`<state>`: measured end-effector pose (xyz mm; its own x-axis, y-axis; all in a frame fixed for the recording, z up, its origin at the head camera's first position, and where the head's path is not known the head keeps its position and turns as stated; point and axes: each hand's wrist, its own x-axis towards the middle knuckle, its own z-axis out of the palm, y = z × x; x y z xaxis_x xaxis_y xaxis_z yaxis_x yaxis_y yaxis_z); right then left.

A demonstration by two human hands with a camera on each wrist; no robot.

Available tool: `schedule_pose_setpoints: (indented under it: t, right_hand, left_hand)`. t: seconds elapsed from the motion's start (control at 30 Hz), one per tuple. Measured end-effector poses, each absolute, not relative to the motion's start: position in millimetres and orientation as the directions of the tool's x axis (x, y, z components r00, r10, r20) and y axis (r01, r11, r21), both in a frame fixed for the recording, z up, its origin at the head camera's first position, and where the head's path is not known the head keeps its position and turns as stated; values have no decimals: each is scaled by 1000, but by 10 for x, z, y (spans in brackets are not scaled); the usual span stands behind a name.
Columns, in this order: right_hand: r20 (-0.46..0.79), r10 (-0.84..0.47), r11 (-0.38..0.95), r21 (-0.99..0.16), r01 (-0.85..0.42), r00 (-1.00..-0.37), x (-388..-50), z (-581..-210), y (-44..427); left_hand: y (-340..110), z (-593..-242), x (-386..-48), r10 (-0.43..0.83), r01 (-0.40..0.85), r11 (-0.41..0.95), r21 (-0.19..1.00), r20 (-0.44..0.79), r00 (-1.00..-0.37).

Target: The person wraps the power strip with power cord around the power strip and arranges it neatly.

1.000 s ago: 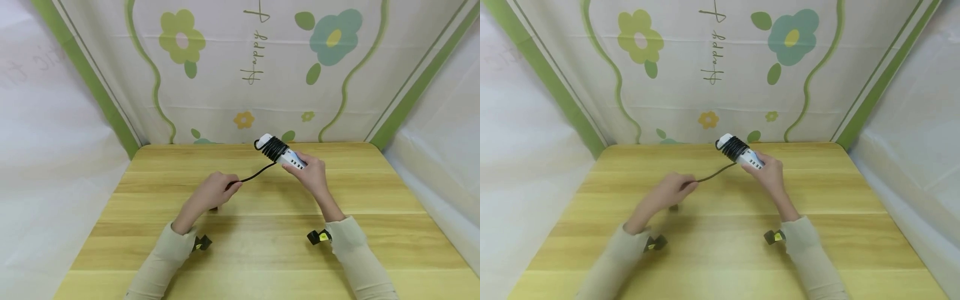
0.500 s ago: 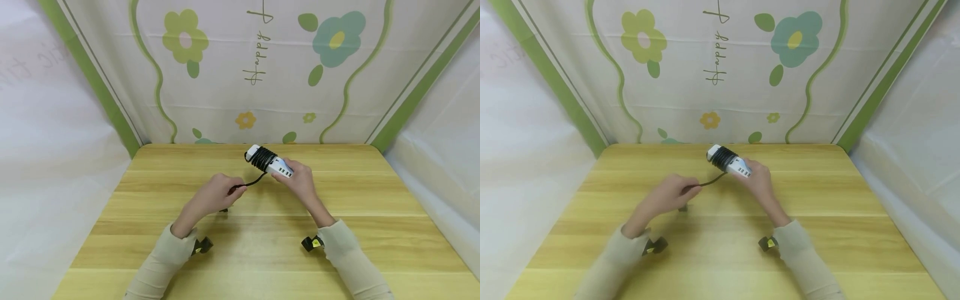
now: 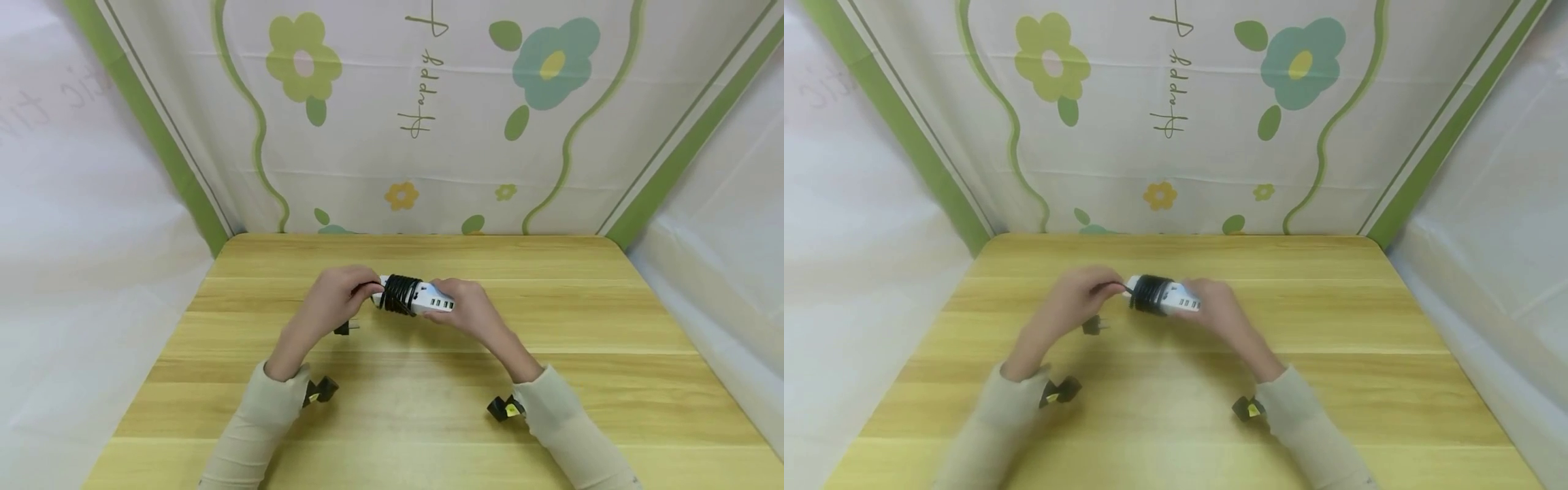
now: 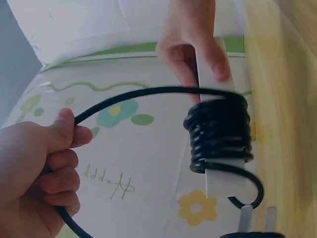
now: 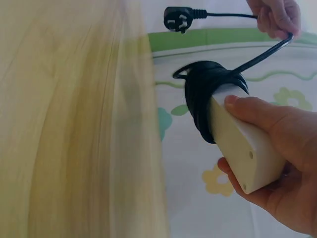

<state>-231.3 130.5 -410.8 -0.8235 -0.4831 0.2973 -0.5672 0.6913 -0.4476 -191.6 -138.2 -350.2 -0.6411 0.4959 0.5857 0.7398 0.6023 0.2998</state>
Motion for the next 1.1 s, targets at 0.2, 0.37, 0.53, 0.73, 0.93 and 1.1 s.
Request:
schedule_pose_setpoints:
  t: [0.2,0.37,0.53,0.73,0.93,1.1]
  right_hand:
    - [249,-632,636,-373,-675,-734,-2203,-4027,1254]
    - [194,-756,537,-364,-761,-626,-2117,-3954,1235]
    - [182,-811,449,-415,-791,-556,-2061,-3879,1239]
    - [262,-814,351,-488,-799,-518,-2056,-3838,1314]
    - [321,-784,241,-631,-737,-531,-2075,-3773,1392]
    - [365,-750,177,-692,-699,-552,-2098,-3756,1456]
  left_hand:
    - [-1456,-3524,-1980,462,741,592,317,620,-634]
    - [-1475,-3554,-2018,480,753,569,331,610,-631]
    - [-1484,-3623,-2093,493,749,556,360,583,-646]
    - [-1506,-3788,-2232,499,707,512,487,502,-707]
    - [-1475,-3908,-2300,512,666,484,568,433,-742]
    - [-1394,-3961,-2296,550,666,467,581,399,-734]
